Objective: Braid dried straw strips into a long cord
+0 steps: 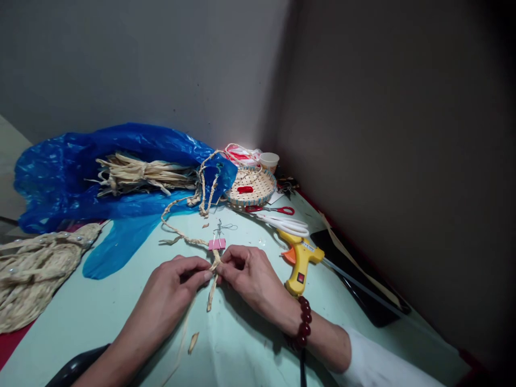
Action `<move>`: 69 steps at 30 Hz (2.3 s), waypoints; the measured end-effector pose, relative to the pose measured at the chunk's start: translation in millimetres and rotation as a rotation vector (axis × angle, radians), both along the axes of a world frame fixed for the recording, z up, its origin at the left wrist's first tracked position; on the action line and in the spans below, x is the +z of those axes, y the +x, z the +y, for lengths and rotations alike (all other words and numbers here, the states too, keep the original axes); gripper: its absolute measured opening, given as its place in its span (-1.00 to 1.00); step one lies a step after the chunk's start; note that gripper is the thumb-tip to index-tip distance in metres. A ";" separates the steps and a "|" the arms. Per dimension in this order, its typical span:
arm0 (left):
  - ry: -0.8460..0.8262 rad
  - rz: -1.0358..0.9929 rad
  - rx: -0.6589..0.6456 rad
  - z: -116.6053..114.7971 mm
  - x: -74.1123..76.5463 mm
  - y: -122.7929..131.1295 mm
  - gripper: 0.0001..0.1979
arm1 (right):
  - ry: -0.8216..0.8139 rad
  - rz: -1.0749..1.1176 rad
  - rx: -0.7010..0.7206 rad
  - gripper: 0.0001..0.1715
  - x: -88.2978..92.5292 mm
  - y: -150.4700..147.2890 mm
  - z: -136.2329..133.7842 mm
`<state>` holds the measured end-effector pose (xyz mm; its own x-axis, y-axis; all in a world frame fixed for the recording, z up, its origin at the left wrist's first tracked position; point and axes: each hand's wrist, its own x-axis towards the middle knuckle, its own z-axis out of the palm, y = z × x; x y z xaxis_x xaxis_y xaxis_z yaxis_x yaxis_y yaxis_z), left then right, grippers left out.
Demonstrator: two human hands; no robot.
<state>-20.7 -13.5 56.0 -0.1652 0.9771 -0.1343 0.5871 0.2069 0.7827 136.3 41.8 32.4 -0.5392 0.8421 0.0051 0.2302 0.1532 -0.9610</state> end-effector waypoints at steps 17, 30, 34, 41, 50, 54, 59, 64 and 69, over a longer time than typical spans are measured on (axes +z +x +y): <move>-0.016 -0.317 0.294 -10.8 -11.8 28.8 -0.81 | -0.144 0.107 -0.077 -0.87 5.4 -4.0 -3.1; 0.104 0.171 -0.043 -11.5 5.0 19.4 -0.69 | -0.356 0.258 -0.041 -0.90 4.3 -3.3 -1.5; 0.102 0.079 0.165 -0.6 19.9 -12.8 -0.68 | -0.438 0.279 -0.018 -0.86 10.0 -1.9 -1.5; 0.067 0.240 -0.005 0.2 16.5 -33.3 -0.80 | -0.466 0.252 0.017 -0.84 15.4 0.9 0.7; 0.118 0.230 -0.168 -1.0 10.3 -2.1 -0.83 | -0.460 0.251 0.034 -0.84 13.4 3.2 2.9; 0.090 0.243 -0.155 6.6 6.7 4.9 -0.86 | -0.400 0.242 0.036 -0.81 9.9 1.7 2.6; 0.006 0.120 -0.192 12.3 2.5 -11.3 -0.82 | -0.293 0.137 0.044 -0.82 2.8 1.0 2.4; 0.052 0.086 -0.218 13.8 -1.3 -22.4 -0.84 | -0.198 0.036 0.054 -0.80 0.0 2.9 6.1; 0.139 0.311 -0.242 11.1 -1.5 -18.0 -0.80 | -0.207 -0.005 0.137 -0.80 0.8 4.5 10.5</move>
